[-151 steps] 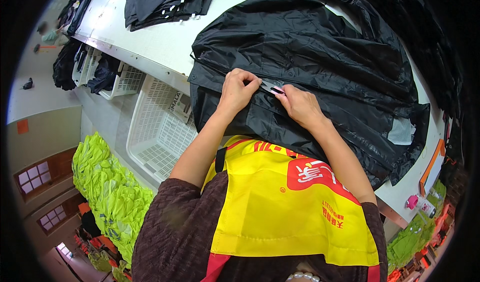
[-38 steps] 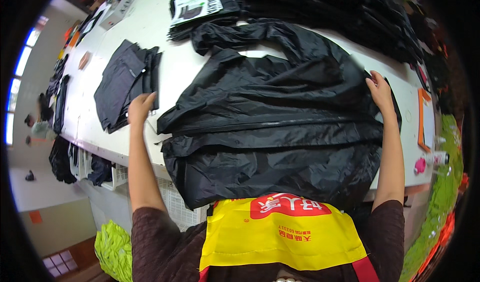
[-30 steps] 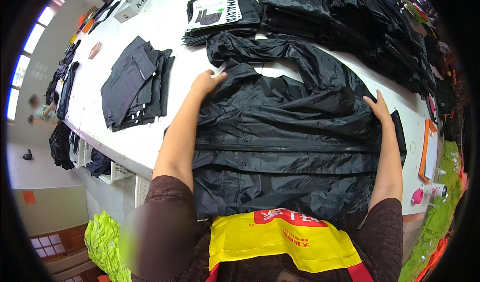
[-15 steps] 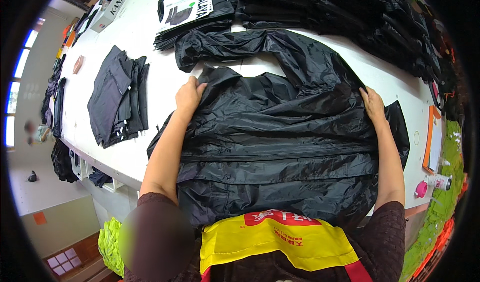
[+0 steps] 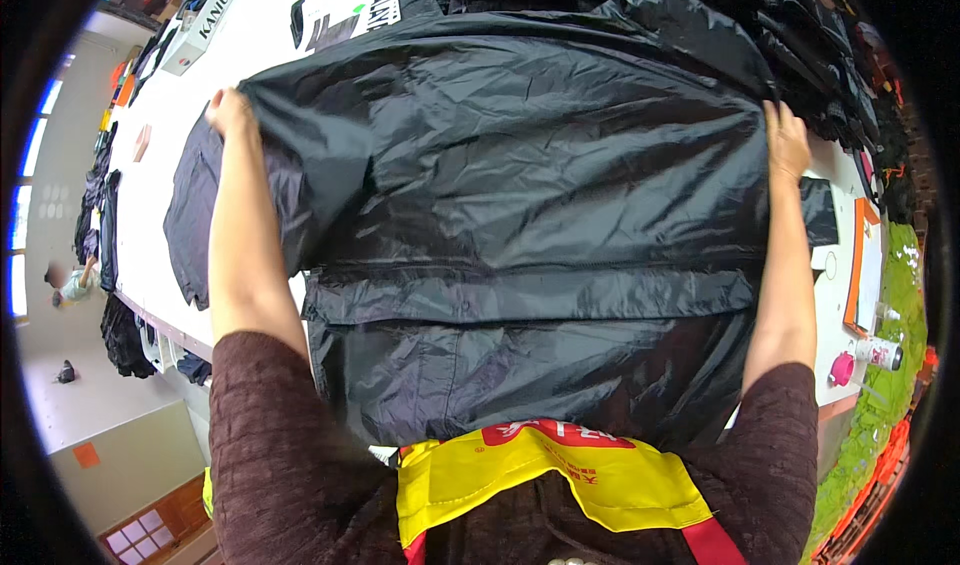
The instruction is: The person folds a black jacket on a white table. They smooth the fabric, fold the sleeves inward, fold the jacket in half, and then fold it again into a compact rectangle.
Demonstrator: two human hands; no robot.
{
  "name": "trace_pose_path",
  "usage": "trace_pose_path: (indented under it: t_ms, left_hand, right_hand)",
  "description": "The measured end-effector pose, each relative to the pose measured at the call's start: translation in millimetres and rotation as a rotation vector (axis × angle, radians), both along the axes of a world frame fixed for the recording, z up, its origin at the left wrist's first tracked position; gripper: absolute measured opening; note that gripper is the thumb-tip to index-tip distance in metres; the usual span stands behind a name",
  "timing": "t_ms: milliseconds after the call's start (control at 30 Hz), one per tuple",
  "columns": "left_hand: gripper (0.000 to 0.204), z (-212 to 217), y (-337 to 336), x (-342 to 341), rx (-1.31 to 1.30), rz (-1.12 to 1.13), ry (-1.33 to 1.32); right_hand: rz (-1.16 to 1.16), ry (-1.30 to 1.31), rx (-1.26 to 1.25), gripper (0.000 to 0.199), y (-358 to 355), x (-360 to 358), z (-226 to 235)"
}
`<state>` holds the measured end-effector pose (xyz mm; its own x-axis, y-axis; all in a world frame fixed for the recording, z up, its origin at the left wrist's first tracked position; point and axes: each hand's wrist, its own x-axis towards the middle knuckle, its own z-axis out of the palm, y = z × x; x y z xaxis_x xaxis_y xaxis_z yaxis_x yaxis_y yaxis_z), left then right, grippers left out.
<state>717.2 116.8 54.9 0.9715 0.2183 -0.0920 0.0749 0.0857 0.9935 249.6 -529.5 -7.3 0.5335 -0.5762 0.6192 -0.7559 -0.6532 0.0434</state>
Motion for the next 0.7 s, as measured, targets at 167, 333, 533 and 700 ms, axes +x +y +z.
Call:
trace_pose_path:
  t_ms: [167,333,533,700]
  left_hand:
    - [0.058,-22.0,-76.6,-42.5,1.088,0.204,-0.565]
    - [0.043,-43.8,-66.4,-232.4,1.352,-0.861,-0.606]
    - [0.075,-112.0,-2.3,-184.3,1.645,-0.415,-0.081]
    - [0.03,-71.5,-77.0,-274.3,1.03,-0.545,-0.835]
  right_hand:
    - [0.229,-0.151,0.226,0.057,7.2,5.2,-17.5]
    - [0.593,0.24,0.402,0.049,164.8,-54.8,30.9]
    - [0.254,0.44,0.429,0.058,123.2,-106.1,-56.0]
    - [0.464,0.418,0.291,0.04,173.9,-99.8,-47.1]
